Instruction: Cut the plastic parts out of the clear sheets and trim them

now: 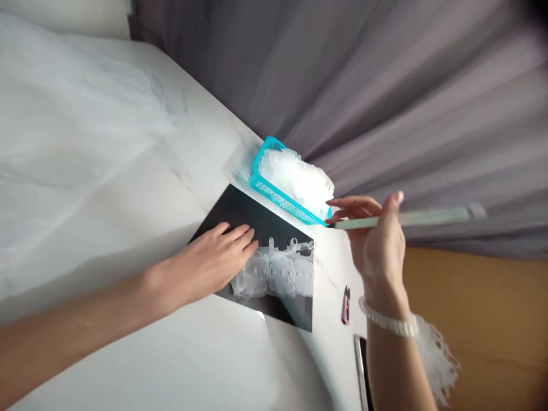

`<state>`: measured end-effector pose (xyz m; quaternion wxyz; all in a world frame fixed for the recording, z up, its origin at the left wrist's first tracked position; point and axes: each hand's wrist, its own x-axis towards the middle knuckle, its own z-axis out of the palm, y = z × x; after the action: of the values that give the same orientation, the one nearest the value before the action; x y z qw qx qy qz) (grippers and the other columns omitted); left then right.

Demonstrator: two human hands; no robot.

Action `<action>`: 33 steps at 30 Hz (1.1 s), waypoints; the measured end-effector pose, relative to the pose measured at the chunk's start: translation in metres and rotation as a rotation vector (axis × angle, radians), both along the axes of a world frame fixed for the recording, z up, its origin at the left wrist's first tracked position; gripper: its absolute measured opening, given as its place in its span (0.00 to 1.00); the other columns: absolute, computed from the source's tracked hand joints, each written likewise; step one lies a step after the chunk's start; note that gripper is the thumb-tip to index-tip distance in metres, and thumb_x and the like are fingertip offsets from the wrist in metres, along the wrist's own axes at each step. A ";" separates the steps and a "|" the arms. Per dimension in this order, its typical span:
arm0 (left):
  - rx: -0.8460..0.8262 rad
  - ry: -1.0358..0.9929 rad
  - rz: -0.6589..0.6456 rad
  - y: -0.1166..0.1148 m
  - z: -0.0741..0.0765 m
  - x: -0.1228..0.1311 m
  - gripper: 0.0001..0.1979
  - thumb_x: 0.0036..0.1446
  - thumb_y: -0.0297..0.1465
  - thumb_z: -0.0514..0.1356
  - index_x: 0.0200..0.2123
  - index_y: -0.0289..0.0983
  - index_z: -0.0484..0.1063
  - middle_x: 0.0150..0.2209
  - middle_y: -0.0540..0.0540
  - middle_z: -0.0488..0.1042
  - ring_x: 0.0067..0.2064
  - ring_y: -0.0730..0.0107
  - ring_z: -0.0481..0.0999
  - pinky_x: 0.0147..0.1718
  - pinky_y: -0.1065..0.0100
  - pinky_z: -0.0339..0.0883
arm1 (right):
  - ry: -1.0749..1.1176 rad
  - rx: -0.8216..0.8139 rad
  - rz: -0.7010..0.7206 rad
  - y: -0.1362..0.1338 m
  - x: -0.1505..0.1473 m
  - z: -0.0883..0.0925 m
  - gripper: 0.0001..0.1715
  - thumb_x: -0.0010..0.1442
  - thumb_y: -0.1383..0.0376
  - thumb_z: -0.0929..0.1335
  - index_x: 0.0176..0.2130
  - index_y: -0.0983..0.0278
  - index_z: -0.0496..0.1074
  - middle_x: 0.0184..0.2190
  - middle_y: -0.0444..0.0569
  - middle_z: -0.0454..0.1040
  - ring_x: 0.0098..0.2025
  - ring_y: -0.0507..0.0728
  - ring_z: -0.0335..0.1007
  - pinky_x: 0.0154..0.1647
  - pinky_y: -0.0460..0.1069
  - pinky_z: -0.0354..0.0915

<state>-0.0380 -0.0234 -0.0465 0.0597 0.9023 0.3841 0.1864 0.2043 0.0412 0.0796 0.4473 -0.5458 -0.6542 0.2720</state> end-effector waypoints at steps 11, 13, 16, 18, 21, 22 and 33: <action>-0.500 -0.243 0.180 0.006 0.007 -0.005 0.10 0.61 0.32 0.52 0.38 0.39 0.74 0.42 0.46 0.74 0.49 0.60 0.72 0.44 0.63 0.69 | -0.441 -0.228 -0.159 -0.125 0.016 -0.107 0.23 0.71 0.50 0.57 0.38 0.62 0.70 0.45 0.55 0.79 0.39 0.59 0.76 0.35 0.50 0.67; -0.613 -0.307 0.142 0.009 0.018 -0.006 0.08 0.58 0.35 0.56 0.31 0.40 0.72 0.41 0.48 0.74 0.46 0.62 0.73 0.42 0.63 0.69 | -0.498 -0.239 -0.071 -0.125 0.024 -0.118 0.19 0.71 0.52 0.58 0.40 0.61 0.67 0.52 0.60 0.76 0.52 0.63 0.74 0.44 0.53 0.70; -0.932 -0.559 0.013 0.010 0.036 -0.006 0.12 0.62 0.40 0.54 0.33 0.39 0.70 0.40 0.48 0.74 0.41 0.66 0.76 0.38 0.66 0.71 | -0.567 -0.219 -0.013 -0.123 0.030 -0.126 0.17 0.71 0.53 0.57 0.43 0.62 0.65 0.61 0.65 0.68 0.65 0.66 0.64 0.53 0.59 0.68; -1.138 -0.733 -0.047 0.010 0.046 -0.004 0.13 0.66 0.41 0.49 0.37 0.40 0.67 0.39 0.47 0.74 0.38 0.68 0.77 0.32 0.67 0.70 | -0.587 -0.235 -0.013 -0.120 0.031 -0.128 0.17 0.71 0.53 0.56 0.44 0.62 0.65 0.66 0.67 0.61 0.66 0.67 0.62 0.54 0.61 0.67; -1.050 -0.761 0.036 0.014 0.049 -0.004 0.09 0.64 0.39 0.52 0.38 0.40 0.64 0.39 0.48 0.74 0.34 0.70 0.75 0.29 0.68 0.68 | -0.605 -0.250 -0.005 -0.113 0.033 -0.129 0.19 0.72 0.53 0.55 0.45 0.62 0.65 0.68 0.68 0.56 0.67 0.68 0.61 0.56 0.62 0.66; -0.903 -0.703 0.096 0.015 0.046 -0.005 0.06 0.63 0.36 0.53 0.37 0.40 0.64 0.38 0.48 0.73 0.34 0.70 0.74 0.30 0.67 0.69 | -0.615 -0.246 0.008 -0.112 0.034 -0.128 0.19 0.72 0.53 0.55 0.45 0.62 0.65 0.69 0.67 0.56 0.68 0.68 0.59 0.57 0.63 0.65; -0.023 -0.006 0.255 0.009 0.028 -0.028 0.26 0.62 0.23 0.47 0.63 0.35 0.63 0.62 0.34 0.64 0.59 0.47 0.68 0.51 0.50 0.63 | -0.096 -0.110 -0.270 -0.118 -0.001 -0.098 0.30 0.71 0.47 0.54 0.56 0.60 0.68 0.43 0.53 0.75 0.45 0.61 0.76 0.45 0.58 0.72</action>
<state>-0.0661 -0.0141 -0.0187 0.0471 0.8449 0.4975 0.1909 0.2033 -0.0767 -0.0180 0.4173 -0.6650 -0.5796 0.2183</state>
